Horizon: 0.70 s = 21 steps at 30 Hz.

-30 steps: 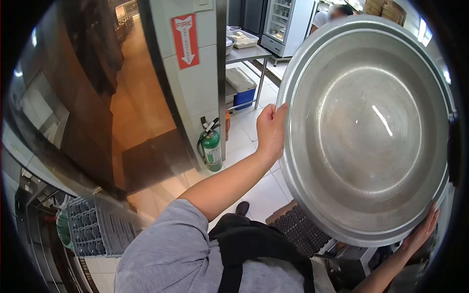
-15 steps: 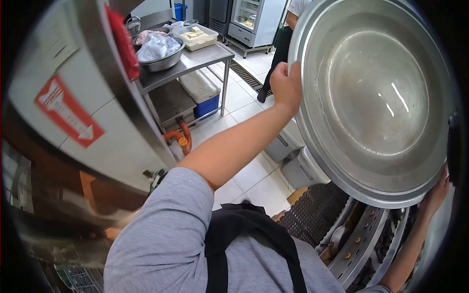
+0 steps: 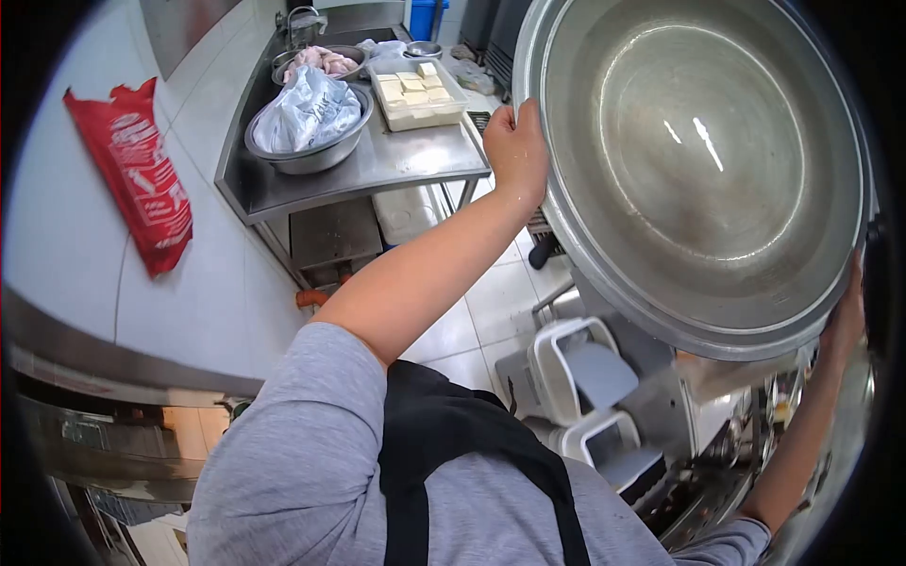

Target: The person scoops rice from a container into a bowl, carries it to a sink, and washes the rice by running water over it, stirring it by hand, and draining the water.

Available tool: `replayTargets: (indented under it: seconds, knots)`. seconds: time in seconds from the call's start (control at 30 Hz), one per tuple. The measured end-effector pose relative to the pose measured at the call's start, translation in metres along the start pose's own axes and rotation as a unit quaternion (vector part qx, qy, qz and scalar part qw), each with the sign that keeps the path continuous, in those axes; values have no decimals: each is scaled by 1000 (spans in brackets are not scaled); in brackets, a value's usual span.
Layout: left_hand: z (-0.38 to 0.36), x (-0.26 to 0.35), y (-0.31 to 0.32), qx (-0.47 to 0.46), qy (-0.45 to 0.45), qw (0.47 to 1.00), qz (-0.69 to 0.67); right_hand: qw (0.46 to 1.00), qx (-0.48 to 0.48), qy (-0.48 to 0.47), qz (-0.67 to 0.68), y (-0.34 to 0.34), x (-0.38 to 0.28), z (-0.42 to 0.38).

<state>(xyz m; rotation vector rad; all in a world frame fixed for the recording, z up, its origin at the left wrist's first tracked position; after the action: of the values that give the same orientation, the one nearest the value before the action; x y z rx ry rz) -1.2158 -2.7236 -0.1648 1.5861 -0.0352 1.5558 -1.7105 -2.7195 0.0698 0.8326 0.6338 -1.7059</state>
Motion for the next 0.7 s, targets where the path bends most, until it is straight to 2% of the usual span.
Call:
replayTargets:
  seconds: [0.07, 0.1, 0.2, 0.23, 0.27, 0.37, 0.4, 0.47, 0.53, 0.6, 0.63, 0.7]
  knots:
    - [46, -32, 11, 32, -4, 999, 26, 1000, -12, 14, 17, 51, 36, 48]
    - [68, -54, 20, 46, -14, 999, -3, 999, -14, 23, 20, 76, 53, 69]
    - [134, -118, 51, 67, -27, 997, -1, 999, 10, 37, 29, 144, 92, 130]
    - [157, -139, 64, 62, -60, 996, -13, 997, -64, 37, 12, 156, 108, 170]
    - [179, -158, 78, 68, -65, 995, -17, 997, -70, 36, 6, 162, 125, 208]
    - [232, -200, 118, 84, -78, 993, 6, 978, -179, -37, -100, 206, 168, 287]
    - [251, -207, 136, 88, -73, 993, 8, 978, -182, -38, -94, 237, 168, 295]
    - [284, -232, 164, 114, -103, 988, -4, 967, -99, -147, -183, 303, 142, 297]
    - [324, -259, 192, 107, -111, 988, -8, 970, -130, -144, -149, 341, 158, 344]
    - [359, -292, 218, 108, -119, 985, -54, 924, -84, -170, -331, 389, 163, 360]
    - [378, -310, 227, 108, -110, 988, -21, 914, -68, -186, -354, 409, 174, 376]
    - [413, -341, 240, 138, -116, 983, -42, 912, -98, -216, -334, 449, 206, 426]
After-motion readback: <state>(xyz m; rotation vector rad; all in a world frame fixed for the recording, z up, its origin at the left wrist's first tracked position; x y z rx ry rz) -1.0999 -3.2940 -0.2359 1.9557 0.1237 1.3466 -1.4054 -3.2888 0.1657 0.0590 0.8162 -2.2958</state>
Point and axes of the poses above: each hand's wrist, its own z-axis towards the middle knuckle, its own y-axis out of the palm, x = y × z, the point moved 6 cm from there along z, towards the middle knuckle, and after that the axes turned 11 degrees about z, right-handed, at the moved point
